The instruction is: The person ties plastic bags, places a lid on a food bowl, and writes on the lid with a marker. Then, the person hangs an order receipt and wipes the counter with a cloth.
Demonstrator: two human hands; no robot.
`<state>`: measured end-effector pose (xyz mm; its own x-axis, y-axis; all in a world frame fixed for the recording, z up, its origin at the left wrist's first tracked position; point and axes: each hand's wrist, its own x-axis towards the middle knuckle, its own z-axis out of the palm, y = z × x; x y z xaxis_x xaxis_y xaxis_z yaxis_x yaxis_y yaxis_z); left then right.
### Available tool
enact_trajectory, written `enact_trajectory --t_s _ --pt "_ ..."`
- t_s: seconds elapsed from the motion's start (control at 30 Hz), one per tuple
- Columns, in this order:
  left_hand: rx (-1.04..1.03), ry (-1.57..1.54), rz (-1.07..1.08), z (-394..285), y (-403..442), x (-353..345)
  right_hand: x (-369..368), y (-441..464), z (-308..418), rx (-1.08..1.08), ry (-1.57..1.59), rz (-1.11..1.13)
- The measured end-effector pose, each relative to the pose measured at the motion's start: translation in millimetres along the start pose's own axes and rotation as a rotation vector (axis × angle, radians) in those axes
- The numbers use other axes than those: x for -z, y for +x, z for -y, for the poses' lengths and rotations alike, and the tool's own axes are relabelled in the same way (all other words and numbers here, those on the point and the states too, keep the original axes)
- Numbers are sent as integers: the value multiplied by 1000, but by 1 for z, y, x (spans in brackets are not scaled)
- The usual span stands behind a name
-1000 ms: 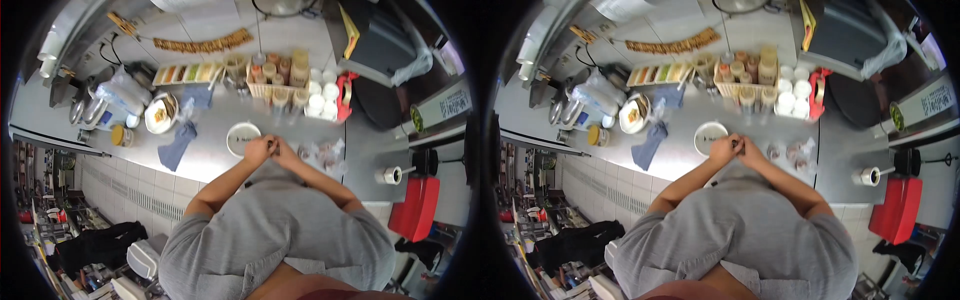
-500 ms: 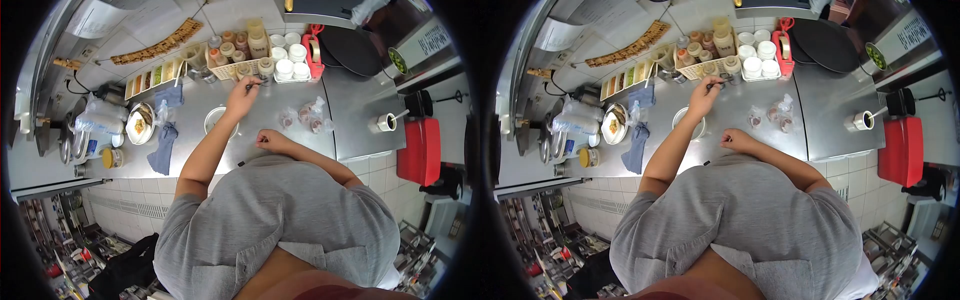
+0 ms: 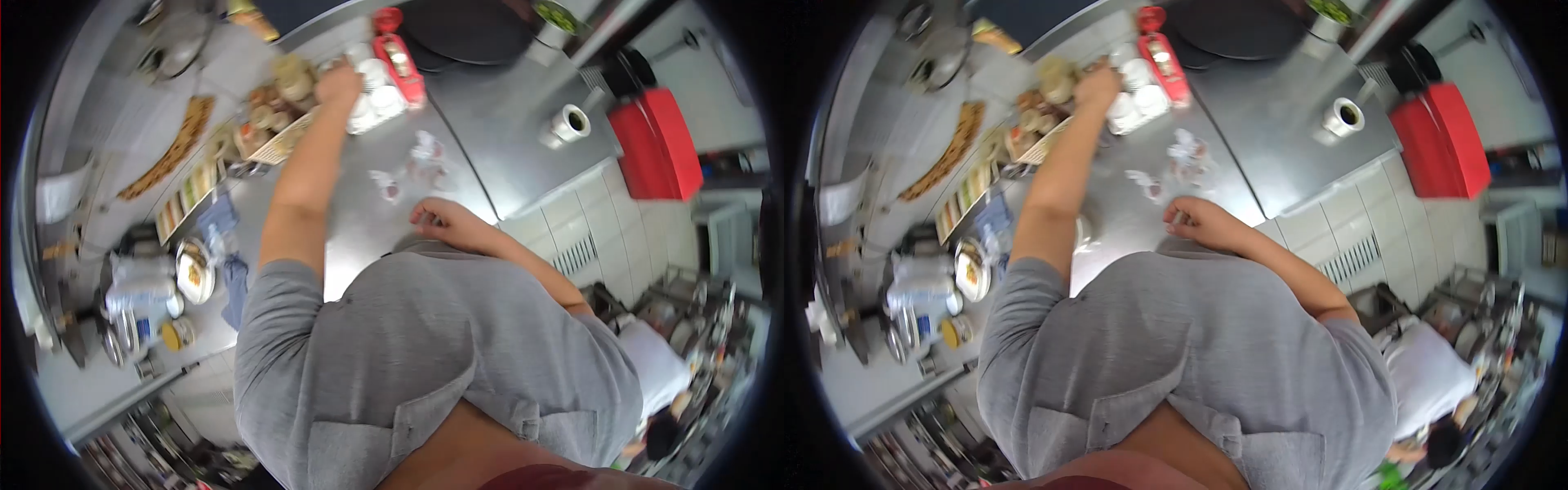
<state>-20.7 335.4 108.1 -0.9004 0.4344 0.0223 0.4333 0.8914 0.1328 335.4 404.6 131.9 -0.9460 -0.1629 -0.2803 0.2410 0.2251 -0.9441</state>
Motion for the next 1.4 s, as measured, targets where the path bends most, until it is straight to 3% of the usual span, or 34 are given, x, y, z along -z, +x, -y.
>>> enact_trajectory --t_s 0.03,0.1,0.2,0.27,0.33,0.4,0.47,0.53,0.57,0.63,0.67,0.73,0.8,0.87,0.93,0.97,1.03,1.07,1.23,1.3,1.4 --pt "-10 95 -208 0 5 -15 8 -4 -13 57 32 -86" --pt "-71 -51 -410 -3 -16 7 33 -14 -37 69 69 -264" --pt "77 -309 -260 17 -70 44 74 -18 -95 193 117 -635" --pt "171 -371 -275 65 -100 41 97 -31 -103 75 247 -792" --pt "305 -411 -306 129 -151 38 116 -36 -122 43 254 -829" --pt "507 -488 -204 193 -192 31 125 -32 -137 -38 328 -821" --pt "610 -477 -179 268 -253 -5 123 -25 -140 -68 315 -719" --pt "555 -182 -104 308 -302 -36 117 -13 -139 -89 299 -675" --pt "578 -214 40 304 -322 -33 111 -7 -134 -81 288 -635" --pt "936 -751 130 261 -342 -27 103 3 -129 -76 278 -598" --pt "932 -750 132 245 -349 -31 98 9 -125 -89 288 -570" --pt "960 -1365 139 224 -356 -44 89 19 -118 -104 305 -560" --pt "891 -1641 -59 219 -360 -74 76 24 -115 -84 316 -492" --pt "928 -1732 -121 222 -359 -80 65 23 -122 -91 364 -490" --pt "861 -1965 -328 229 -354 -99 55 17 -116 -112 337 -498" --pt "823 -2080 -277 239 -355 -100 50 11 -111 -137 313 -510" --pt "688 -2095 -219 230 -347 -85 43 1 -121 -142 295 -546" --pt "507 -2107 -151 209 -337 -58 40 -5 -120 -161 294 -563" --pt "390 -2286 212 125 -278 7 29 -33 -126 -151 410 -734" --pt "311 -2398 464 82 -257 19 32 -44 -135 -203 433 -760" --pt "338 -2256 542 -18 -241 48 39 -64 -146 -294 494 -806"
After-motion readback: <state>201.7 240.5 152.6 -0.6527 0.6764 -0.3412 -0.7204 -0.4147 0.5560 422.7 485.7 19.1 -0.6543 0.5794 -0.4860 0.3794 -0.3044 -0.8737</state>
